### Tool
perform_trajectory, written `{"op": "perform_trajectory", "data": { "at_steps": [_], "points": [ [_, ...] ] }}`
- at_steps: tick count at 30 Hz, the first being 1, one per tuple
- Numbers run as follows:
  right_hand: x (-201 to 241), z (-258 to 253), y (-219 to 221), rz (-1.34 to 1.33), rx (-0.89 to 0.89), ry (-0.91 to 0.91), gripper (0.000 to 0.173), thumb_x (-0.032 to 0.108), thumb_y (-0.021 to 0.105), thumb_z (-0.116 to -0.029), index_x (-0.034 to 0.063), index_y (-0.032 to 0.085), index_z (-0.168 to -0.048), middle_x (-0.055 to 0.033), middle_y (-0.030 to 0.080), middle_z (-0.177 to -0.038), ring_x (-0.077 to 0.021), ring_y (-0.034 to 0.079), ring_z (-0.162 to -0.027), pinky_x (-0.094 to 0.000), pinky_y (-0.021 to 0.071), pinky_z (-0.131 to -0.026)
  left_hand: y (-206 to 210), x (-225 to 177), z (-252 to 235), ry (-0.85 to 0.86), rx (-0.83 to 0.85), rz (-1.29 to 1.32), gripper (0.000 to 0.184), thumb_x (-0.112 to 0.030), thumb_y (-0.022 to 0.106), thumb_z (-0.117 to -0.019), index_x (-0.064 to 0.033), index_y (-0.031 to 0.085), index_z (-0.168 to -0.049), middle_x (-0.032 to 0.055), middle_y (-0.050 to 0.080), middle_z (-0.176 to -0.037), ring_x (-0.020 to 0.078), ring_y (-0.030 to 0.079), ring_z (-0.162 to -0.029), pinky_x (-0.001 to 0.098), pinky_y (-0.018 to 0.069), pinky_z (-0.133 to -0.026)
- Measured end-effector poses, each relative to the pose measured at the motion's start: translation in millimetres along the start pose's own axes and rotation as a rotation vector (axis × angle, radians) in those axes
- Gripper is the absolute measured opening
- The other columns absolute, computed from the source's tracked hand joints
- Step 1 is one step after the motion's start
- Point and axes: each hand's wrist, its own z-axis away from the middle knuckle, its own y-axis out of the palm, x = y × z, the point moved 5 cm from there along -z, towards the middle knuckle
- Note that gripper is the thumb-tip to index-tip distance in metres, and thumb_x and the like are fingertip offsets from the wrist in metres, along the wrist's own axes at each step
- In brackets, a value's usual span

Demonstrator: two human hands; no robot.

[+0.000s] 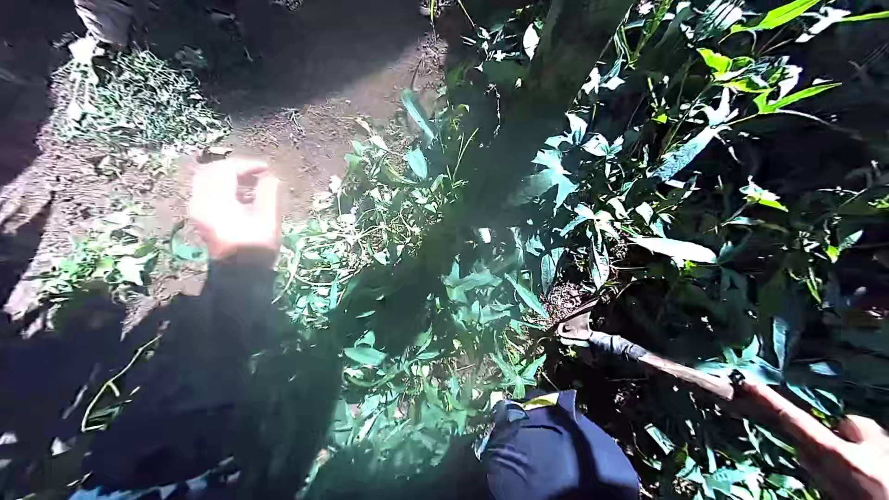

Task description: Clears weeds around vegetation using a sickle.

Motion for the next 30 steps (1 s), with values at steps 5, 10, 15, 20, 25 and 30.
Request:
{"op": "perform_trajectory", "data": {
  "at_steps": [5,10,15,20,25,30],
  "points": [
    [20,-7,-25,0.056,0.033,0.037,0.058,0.012,0.056,-0.1008,0.0240,0.046,-0.156,-0.0419,0.060,-0.120,-0.0638,0.062,-0.096,-0.0766,0.0455,-0.078,206,-162,39,0.237,0.708,0.275,0.031,-0.012,0.049,-0.1067,-0.0014,0.068,-0.128,0.0207,0.070,-0.125,0.0359,0.067,-0.119,0.0547,0.0503,-0.105],
    [56,-3,-45,0.144,0.047,0.060,0.054,0.011,0.053,-0.1032,0.0198,0.046,-0.156,-0.0389,0.064,-0.113,-0.0602,0.064,-0.093,-0.0725,0.0471,-0.081,313,-192,6,0.326,1.153,-0.080,0.043,-0.004,0.050,-0.1057,0.0046,0.049,-0.148,0.0284,0.047,-0.153,0.0471,0.044,-0.144,0.0609,0.0341,-0.118],
    [71,-4,-51,0.153,0.037,0.061,0.056,0.004,0.052,-0.1011,0.0163,0.047,-0.155,-0.0381,0.065,-0.107,-0.0604,0.064,-0.091,-0.0710,0.0483,-0.079,343,-163,-13,0.387,0.884,-0.157,0.044,-0.018,0.071,-0.0944,-0.0012,0.062,-0.133,0.0256,0.057,-0.141,0.0470,0.054,-0.131,0.0657,0.0464,-0.105],
    [76,-6,-53,0.177,0.043,0.086,0.061,-0.001,0.053,-0.0985,0.0167,0.046,-0.156,-0.0366,0.065,-0.107,-0.0584,0.064,-0.091,-0.0701,0.0476,-0.082,366,-147,-23,0.108,0.917,-0.153,0.054,-0.021,0.067,-0.0981,0.0015,0.052,-0.145,0.0291,0.054,-0.145,0.0479,0.049,-0.137,0.0628,0.0368,-0.115],
    [68,-6,-55,0.162,0.077,0.097,0.058,0.002,0.050,-0.1013,0.0195,0.045,-0.156,-0.0369,0.065,-0.110,-0.0587,0.064,-0.093,-0.0690,0.0478,-0.082,360,-156,-23,-0.031,1.004,-0.329,0.039,-0.015,0.057,-0.1021,0.0056,0.060,-0.134,0.0298,0.059,-0.138,0.0476,0.053,-0.133,0.0632,0.0387,-0.112],
    [78,-4,-53,0.191,0.101,0.089,0.059,0.000,0.047,-0.1018,0.0167,0.042,-0.158,-0.0383,0.063,-0.113,-0.0586,0.063,-0.096,-0.0685,0.0467,-0.085,334,-167,-20,0.078,0.990,-0.310,0.034,-0.012,0.062,-0.0988,0.0039,0.064,-0.129,0.0287,0.064,-0.130,0.0475,0.060,-0.125,0.0661,0.0441,-0.106]
  ]
}}
